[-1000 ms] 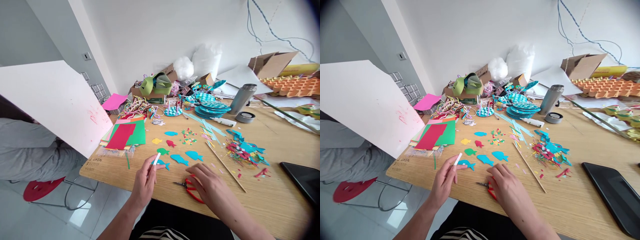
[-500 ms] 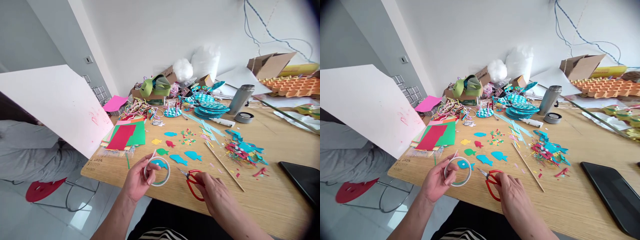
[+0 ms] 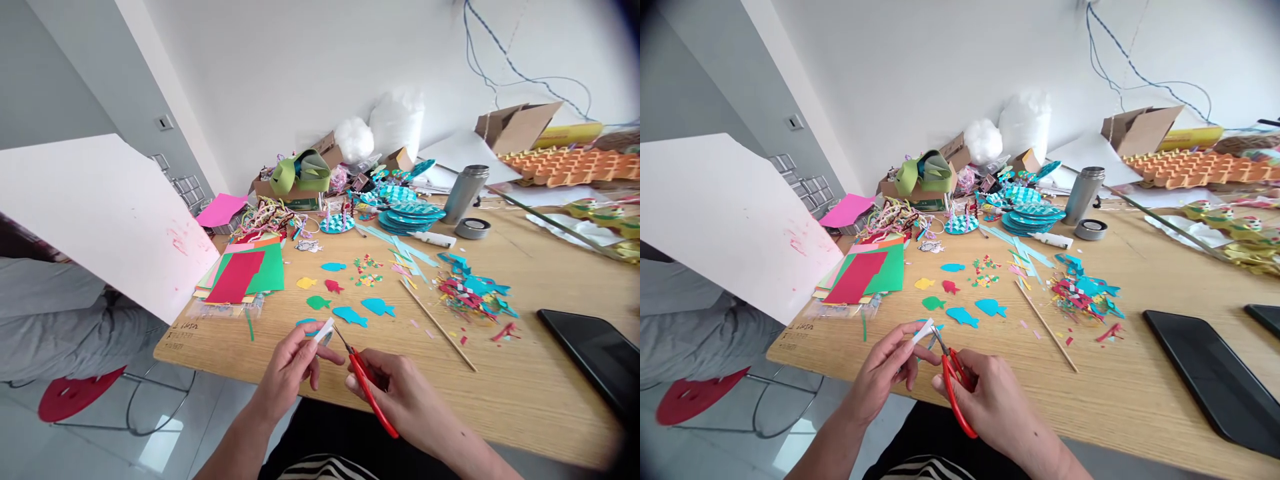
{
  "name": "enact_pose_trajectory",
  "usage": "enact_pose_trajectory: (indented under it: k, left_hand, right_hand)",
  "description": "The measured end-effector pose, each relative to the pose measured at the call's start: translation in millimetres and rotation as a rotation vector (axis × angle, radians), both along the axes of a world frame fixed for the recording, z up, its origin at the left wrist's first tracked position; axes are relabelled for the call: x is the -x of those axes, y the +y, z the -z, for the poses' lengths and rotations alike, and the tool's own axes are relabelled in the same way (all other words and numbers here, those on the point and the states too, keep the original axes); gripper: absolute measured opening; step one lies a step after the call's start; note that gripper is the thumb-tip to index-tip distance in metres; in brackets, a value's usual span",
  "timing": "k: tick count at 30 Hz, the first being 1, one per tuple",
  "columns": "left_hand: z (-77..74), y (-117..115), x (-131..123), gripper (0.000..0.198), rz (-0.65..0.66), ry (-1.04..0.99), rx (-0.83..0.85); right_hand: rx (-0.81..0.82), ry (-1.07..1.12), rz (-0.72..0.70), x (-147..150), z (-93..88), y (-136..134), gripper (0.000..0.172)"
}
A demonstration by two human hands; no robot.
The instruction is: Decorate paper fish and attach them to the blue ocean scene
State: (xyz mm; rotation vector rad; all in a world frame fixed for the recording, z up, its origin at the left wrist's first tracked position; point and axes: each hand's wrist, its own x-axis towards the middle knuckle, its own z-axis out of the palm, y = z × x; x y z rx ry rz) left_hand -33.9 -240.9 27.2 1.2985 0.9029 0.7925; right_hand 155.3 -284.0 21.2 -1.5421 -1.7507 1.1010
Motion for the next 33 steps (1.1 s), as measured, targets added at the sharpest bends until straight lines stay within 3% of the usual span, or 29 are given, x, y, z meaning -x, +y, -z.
enact_pose_trajectory:
  k: [4,21,33]
  left_hand:
    - [1.9,-0.7,1.3,0.046,0.027,0.041,-0.061]
    - [2.5,0.7,2.6,0.047,0.046,0.042,-0.035]
    - [-1.2,0.5,3.1,0.044,0.077,0.06,-0.045]
  right_hand:
    - [0.016,0.035,0.0,1.1,0.0,2.3,0.037]
    - [0.039,0.101,-0.007,1.4,6.4,6.1,0.042]
    - [-0.027,-0.014,0.005,-1.7,1.7,3.6,0.045]
